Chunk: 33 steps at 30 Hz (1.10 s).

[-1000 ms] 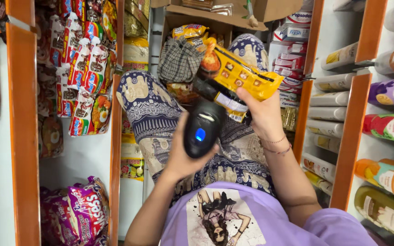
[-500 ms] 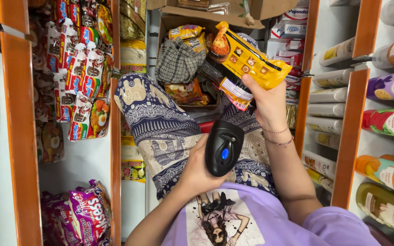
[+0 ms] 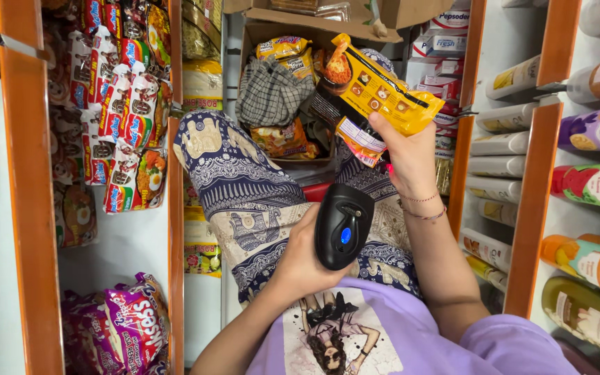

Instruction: The person sits on the floor in a narrow aisle and repeatedly picks up instant noodle packets from a cardboard box, scans them with a handheld barcode scanner, and places them onto the adjacent shelf. The person also wipes the packets with a cloth before scanning.

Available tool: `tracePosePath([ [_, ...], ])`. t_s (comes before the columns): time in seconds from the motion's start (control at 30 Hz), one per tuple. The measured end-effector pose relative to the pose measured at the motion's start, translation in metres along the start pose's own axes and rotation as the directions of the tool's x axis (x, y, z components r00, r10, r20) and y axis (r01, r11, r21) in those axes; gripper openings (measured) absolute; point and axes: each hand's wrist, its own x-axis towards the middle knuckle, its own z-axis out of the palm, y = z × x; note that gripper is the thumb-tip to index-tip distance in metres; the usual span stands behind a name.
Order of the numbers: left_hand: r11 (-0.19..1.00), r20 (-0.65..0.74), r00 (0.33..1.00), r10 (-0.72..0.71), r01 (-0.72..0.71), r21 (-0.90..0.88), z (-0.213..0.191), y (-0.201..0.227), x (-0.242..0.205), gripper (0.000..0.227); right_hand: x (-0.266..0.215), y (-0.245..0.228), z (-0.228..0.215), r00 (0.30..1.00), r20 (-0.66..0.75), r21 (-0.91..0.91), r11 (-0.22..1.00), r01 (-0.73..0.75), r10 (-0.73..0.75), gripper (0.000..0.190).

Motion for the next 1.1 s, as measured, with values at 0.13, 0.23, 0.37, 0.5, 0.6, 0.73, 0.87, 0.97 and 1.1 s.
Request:
tracePosePath([
  [0.13,0.999,0.014,0.999,-0.029,0.029,0.019,0.0,-0.001,-0.002,0.04,-0.001,0.001,0.0,1.0,0.003,-0.026,1.0,0.001,-0.001,0.032],
  [0.23,0.998,0.022,0.998,-0.05,0.049,0.03,0.0,-0.001,-0.003,0.04,-0.001,0.0,0.001,1.0,0.001,-0.031,1.0,0.003,-0.003,0.033],
  [0.37,0.998,0.018,0.999,-0.049,0.048,0.041,-0.005,-0.003,-0.003,0.049,-0.005,0.001,0.008,1.0,-0.004,-0.019,1.0,0.021,-0.021,0.036],
  [0.5,0.996,-0.036,0.997,0.072,-0.07,0.056,-0.013,-0.004,0.0,0.058,-0.018,0.001,0.026,1.0,0.004,-0.088,0.996,0.0,0.0,0.04],
  [0.6,0.989,-0.064,0.987,0.15,-0.148,0.031,-0.029,-0.002,0.002,0.072,-0.032,-0.004,0.049,0.997,0.071,-0.144,0.99,-0.004,0.014,0.041],
  [0.73,0.971,-0.118,0.968,0.222,-0.208,0.122,-0.048,0.006,-0.004,0.082,-0.054,-0.013,0.078,0.983,0.178,-0.066,0.997,-0.038,0.049,0.04],
  [0.87,0.952,-0.204,0.94,0.274,-0.235,0.196,-0.065,0.013,-0.016,0.088,-0.053,-0.017,0.101,0.946,0.314,-0.018,0.997,-0.079,0.081,0.043],
  [0.97,0.934,-0.278,0.907,0.316,-0.247,0.256,-0.083,0.015,-0.028,0.089,-0.066,-0.018,0.122,0.857,0.505,0.228,0.942,-0.246,0.102,0.061],
  [1.1,0.898,-0.376,0.852,0.364,-0.215,0.383,-0.098,0.011,-0.045,0.083,-0.066,-0.012,0.153,0.719,0.695,0.039,0.999,-0.03,-0.005,0.074],
])
